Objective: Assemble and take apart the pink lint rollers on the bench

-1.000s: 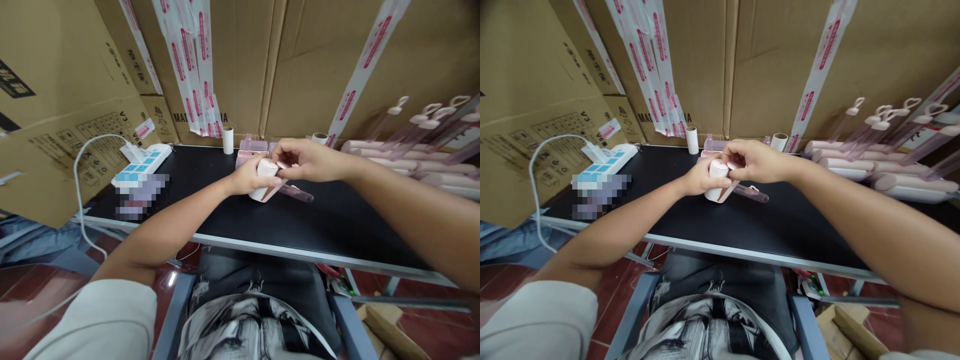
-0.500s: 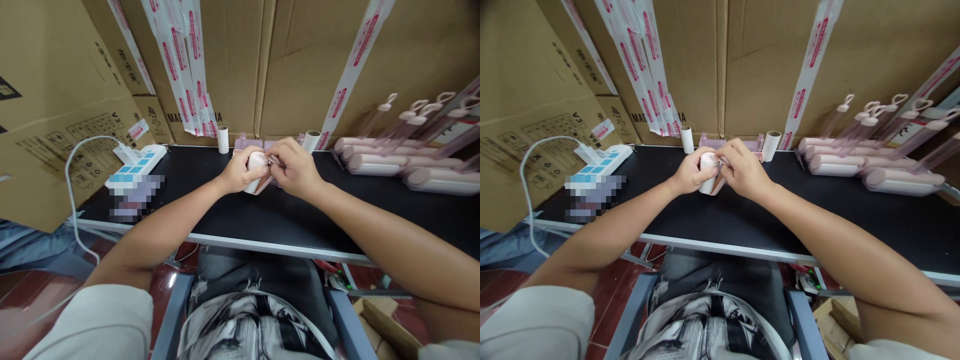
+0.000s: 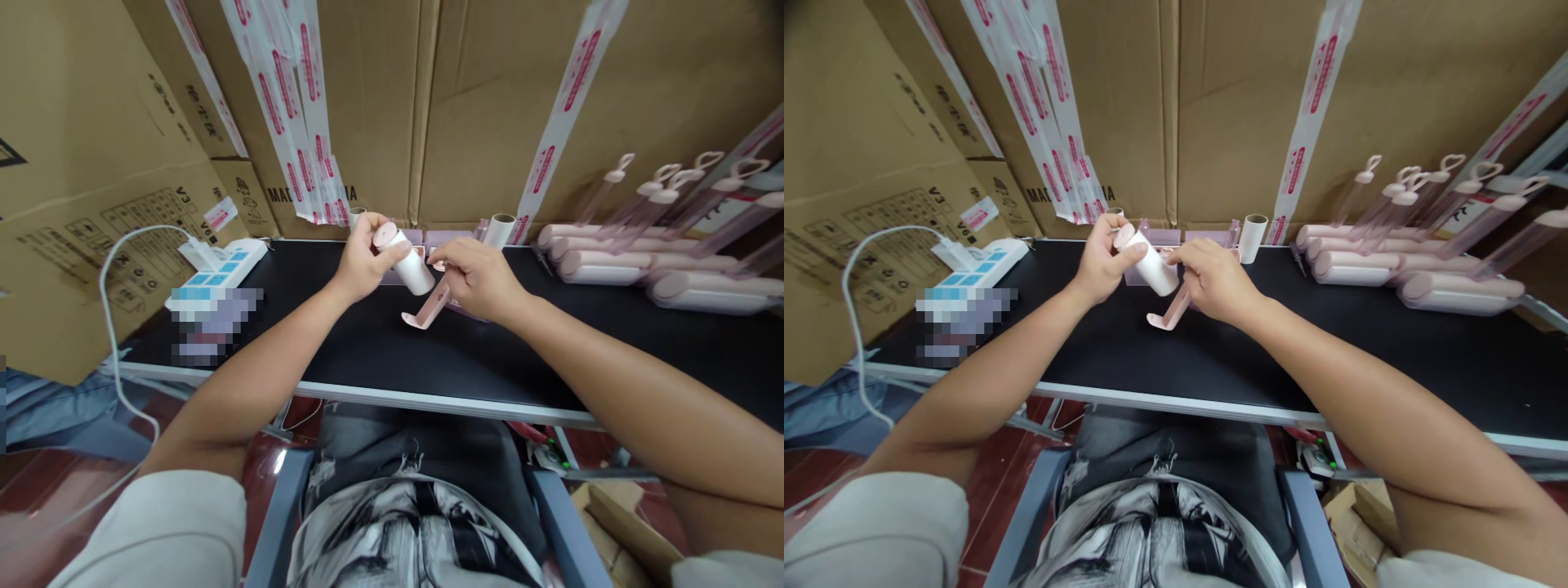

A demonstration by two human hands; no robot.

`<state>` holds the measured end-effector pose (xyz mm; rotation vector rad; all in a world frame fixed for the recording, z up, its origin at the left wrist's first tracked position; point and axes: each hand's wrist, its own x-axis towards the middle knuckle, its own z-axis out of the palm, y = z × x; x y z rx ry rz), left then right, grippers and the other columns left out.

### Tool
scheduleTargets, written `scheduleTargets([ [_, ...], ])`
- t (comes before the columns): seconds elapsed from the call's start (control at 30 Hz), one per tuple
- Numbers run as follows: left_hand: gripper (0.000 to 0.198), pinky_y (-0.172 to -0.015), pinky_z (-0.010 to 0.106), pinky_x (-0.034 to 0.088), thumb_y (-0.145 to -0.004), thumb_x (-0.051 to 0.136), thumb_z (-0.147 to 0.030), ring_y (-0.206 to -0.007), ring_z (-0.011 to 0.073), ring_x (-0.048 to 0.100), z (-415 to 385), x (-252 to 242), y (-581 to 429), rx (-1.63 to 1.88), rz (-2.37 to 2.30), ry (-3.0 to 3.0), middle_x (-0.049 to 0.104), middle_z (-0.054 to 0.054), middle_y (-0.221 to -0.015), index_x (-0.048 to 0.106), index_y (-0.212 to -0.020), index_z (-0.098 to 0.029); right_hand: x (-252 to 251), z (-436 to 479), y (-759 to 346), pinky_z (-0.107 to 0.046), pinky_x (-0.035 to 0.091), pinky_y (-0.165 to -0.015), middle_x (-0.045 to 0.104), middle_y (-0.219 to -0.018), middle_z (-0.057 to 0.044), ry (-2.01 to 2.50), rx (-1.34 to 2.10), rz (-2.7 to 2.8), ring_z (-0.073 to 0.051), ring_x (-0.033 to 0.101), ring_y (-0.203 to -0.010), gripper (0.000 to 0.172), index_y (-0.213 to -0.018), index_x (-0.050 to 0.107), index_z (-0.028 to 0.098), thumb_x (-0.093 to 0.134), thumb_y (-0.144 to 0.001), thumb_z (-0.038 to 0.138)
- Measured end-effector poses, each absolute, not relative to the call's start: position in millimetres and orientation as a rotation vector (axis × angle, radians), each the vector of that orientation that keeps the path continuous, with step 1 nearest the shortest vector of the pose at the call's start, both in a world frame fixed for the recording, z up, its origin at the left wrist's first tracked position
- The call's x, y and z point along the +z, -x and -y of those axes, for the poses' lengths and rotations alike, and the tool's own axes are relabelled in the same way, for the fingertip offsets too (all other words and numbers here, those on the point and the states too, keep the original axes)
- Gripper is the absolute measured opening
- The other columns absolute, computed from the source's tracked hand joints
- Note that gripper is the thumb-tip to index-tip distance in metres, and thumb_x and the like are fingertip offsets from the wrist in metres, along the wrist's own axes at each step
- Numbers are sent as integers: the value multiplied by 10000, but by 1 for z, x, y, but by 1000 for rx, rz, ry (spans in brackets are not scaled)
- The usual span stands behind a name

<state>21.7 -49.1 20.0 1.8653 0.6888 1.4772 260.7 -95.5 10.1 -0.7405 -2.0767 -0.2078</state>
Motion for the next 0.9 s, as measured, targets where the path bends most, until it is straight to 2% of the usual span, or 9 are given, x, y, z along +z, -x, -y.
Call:
scheduleTargets([
  [0.13,736,-603,253,504,-658,982,-603,-733,147,644,42,32,-1,1322,-827,-1738,605,-29,-898,440,-1017,-257,13,95,-271,-412,607,-875,835,-1061,-84,734,-132,2090,-272,781,-986,413,-1059,787,230,523,-821,18],
  [0.23,710,-580,270,552,-638,985,-455,-735,163,681,40,39,11,1211,-920,-1731,616,-33,-927,415,-1014,-262,20,99,-279,-409,605,-860,836,-1016,-67,757,-88,2078,-265,781,-940,404,-1003,797,239,535,-783,24],
  [0.33,704,-586,301,603,-627,976,-371,-772,177,708,41,41,14,1186,-961,-1718,610,-37,-962,393,-1006,-262,29,104,-284,-381,587,-799,819,-922,-47,761,20,2076,-247,769,-859,324,-860,775,237,535,-751,50],
  [0.43,735,-606,319,637,-628,990,-391,-814,192,735,46,40,8,1223,-918,-1674,619,-31,-996,378,-1016,-264,35,110,-286,-353,549,-720,767,-793,-34,781,112,2121,-223,718,-739,189,-735,730,229,580,-760,116],
  [0.5,765,-633,333,660,-647,996,-469,-851,207,761,51,40,1,1285,-858,-1613,630,-21,-1031,368,-1035,-268,37,113,-285,-344,538,-692,765,-790,-34,839,173,2137,-216,695,-704,123,-828,782,222,661,-814,203],
  [0.53,771,-653,340,672,-667,989,-518,-877,215,774,54,41,-2,1319,-828,-1579,634,-16,-1044,364,-1044,-270,38,115,-283,-346,546,-692,784,-828,-40,875,219,2137,-222,703,-714,163,-958,820,217,715,-844,268],
  [0.6,764,-705,350,692,-715,960,-598,-931,223,790,61,42,-9,1367,-783,-1516,645,-11,-1061,359,-1059,-274,39,118,-280,-361,577,-711,823,-925,-64,929,337,2137,-252,740,-767,455,-1284,805,207,802,-876,408],
  [0.67,753,-746,356,703,-743,939,-631,-971,224,795,67,43,-15,1386,-757,-1462,655,-11,-1069,360,-1070,-277,39,119,-276,-374,600,-728,835,-970,-82,940,438,2141,-274,767,-812,619,-1446,741,189,817,-903,478],
  [0.9,665,-766,370,713,-813,899,-582,-1045,235,789,69,39,-23,1340,-765,-1363,683,7,-1097,374,-1090,-281,34,118,-271,-283,537,-547,758,-863,-6,866,671,2042,-174,651,-626,458,-1378,789,208,728,-992,446],
])
